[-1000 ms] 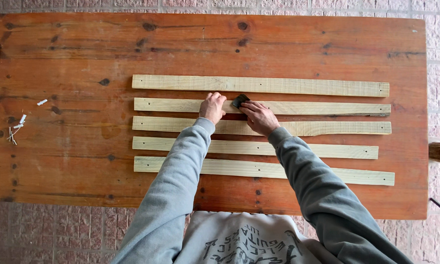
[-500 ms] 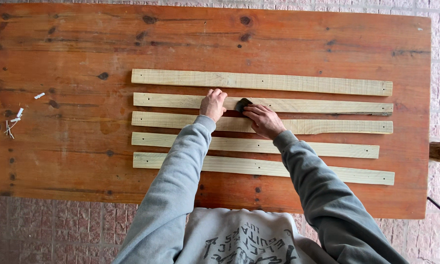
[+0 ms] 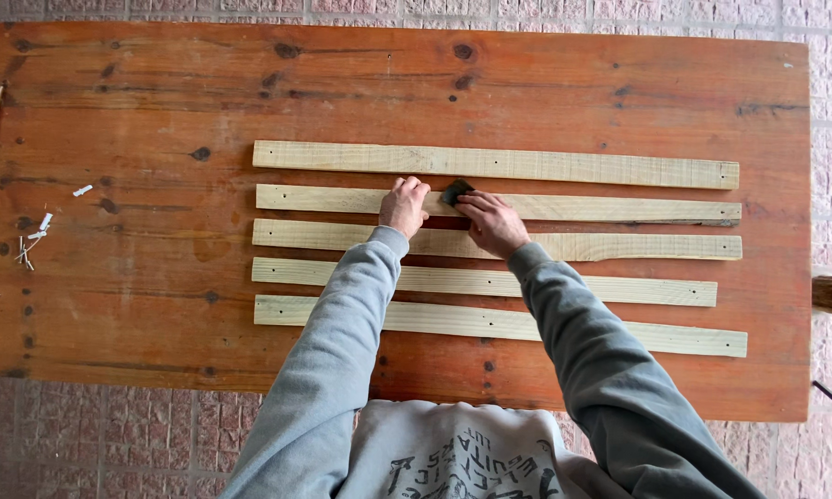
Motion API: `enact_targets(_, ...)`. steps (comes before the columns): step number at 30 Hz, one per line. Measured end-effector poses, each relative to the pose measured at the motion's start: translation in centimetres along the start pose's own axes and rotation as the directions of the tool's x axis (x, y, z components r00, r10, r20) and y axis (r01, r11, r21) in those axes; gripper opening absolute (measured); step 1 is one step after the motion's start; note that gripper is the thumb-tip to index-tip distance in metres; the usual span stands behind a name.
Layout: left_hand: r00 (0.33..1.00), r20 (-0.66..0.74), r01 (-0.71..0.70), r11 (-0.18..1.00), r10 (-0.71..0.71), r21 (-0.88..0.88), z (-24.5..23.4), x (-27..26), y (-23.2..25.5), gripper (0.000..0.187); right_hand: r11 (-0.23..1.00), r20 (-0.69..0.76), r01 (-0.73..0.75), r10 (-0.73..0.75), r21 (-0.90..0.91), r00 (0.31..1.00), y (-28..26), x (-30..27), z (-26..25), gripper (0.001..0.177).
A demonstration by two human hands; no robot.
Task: The person sands the surface of several wooden planks laid out on a workbench using a sanding block. The person moves the sanding block back and forth along the length of each plank.
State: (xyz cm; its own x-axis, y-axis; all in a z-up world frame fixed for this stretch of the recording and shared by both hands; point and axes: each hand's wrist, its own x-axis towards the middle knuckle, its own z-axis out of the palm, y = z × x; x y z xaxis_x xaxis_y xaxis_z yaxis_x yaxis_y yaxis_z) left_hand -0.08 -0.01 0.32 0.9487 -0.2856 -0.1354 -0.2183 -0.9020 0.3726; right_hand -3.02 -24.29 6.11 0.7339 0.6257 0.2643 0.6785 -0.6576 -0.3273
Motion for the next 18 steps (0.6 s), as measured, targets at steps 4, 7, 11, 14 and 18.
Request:
enact_targets(4, 1.000, -0.010, 0.001, 1.000, -0.001, 0.011, -0.2, -0.1, 0.2, 0.054, 1.000, 0.006, 0.026, -0.026, 0.002, 1.000, -1.6, 0.4, 0.3, 0.045)
enact_targets(7, 1.000, -0.013, -0.003, 1.000, 0.003, 0.003, -0.3, -0.2, 0.2, 0.053, 0.999, 0.031, 0.029, -0.030, 0.037, 0.999, -1.6, -0.2, 0.0, 0.043)
enact_targets(11, 1.000, -0.022, -0.014, 1.000, 0.014, -0.002, -0.2, -0.2, 0.0, 0.054, 0.999, 0.059, 0.021, -0.023, 0.036, 0.998, -0.6, -1.3, -1.5, 0.042)
enact_targets(14, 0.999, -0.034, -0.022, 1.000, 0.022, -0.006, -0.3, -0.2, 0.0, 0.054, 1.000, 0.057, 0.003, -0.003, 0.009, 0.998, 0.8, -2.2, -2.3, 0.044)
enact_targets(18, 0.999, -0.038, -0.024, 1.000, 0.024, -0.002, 0.1, -0.1, -0.3, 0.055, 0.999, 0.023, -0.023, 0.024, -0.033, 0.999, 2.2, -2.8, -1.9, 0.044)
